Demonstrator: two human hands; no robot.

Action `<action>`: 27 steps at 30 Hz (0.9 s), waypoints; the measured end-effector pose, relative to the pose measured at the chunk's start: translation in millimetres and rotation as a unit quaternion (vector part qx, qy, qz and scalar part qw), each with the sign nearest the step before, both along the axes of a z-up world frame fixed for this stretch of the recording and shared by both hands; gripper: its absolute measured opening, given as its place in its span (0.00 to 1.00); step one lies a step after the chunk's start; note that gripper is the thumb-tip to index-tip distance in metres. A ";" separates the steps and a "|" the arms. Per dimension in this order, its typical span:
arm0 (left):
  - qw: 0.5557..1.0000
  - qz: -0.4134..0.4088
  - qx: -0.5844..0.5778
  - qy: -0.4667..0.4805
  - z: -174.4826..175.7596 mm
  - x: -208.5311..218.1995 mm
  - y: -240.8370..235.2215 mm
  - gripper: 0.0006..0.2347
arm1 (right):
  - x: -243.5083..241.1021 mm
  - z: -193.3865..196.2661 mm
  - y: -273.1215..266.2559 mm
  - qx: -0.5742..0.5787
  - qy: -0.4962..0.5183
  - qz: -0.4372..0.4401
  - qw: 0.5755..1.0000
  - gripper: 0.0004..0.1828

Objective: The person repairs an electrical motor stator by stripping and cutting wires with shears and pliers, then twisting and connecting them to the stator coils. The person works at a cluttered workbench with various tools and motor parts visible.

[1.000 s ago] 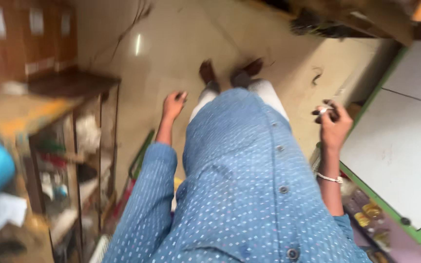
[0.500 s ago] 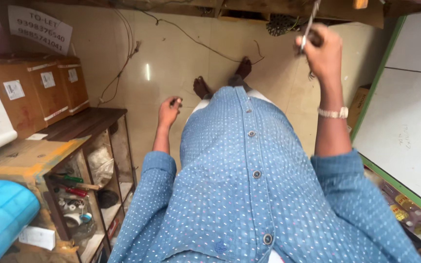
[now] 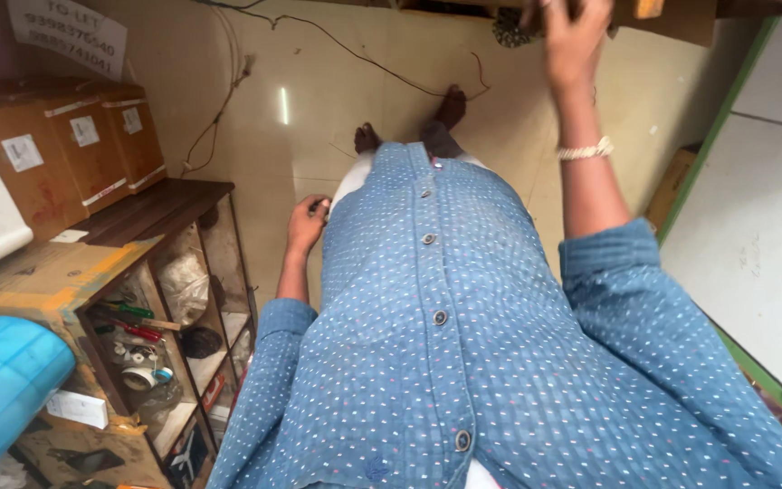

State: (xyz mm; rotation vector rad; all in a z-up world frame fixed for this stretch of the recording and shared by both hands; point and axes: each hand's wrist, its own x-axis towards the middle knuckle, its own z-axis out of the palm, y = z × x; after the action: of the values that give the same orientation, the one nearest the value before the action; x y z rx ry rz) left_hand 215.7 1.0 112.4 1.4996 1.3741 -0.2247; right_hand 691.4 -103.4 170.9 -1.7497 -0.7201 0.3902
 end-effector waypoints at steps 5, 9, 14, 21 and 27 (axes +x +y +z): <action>1.000 -0.009 -0.002 0.025 9.6 -1.1 -0.7 0.10 | -77.6 -20.8 -103.3 -0.288 0.258 0.088 0.918 0.08; 0.999 0.025 -0.048 0.004 2.4 4.1 15.6 0.11 | -128.6 0.7 -183.2 -0.534 0.413 -0.025 0.737 0.11; 0.997 -0.067 -0.022 -0.014 -17.5 22.3 48.6 0.12 | -159.5 7.7 -234.8 -0.347 0.470 -0.122 0.802 0.11; 0.968 -0.242 0.006 -0.068 -63.6 87.6 81.1 0.09 | -195.1 27.8 -257.7 -0.203 0.338 -0.272 0.878 0.12; 0.912 -0.346 0.100 -0.195 -97.3 142.1 66.5 0.08 | -291.2 50.4 -305.2 -0.319 0.307 -0.188 0.877 0.17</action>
State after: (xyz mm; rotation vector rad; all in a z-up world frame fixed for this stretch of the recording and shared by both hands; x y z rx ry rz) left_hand 357.8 67.5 15.1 2.0377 0.5200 -0.2092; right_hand 400.2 -408.5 221.3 -2.1423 0.2517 0.9287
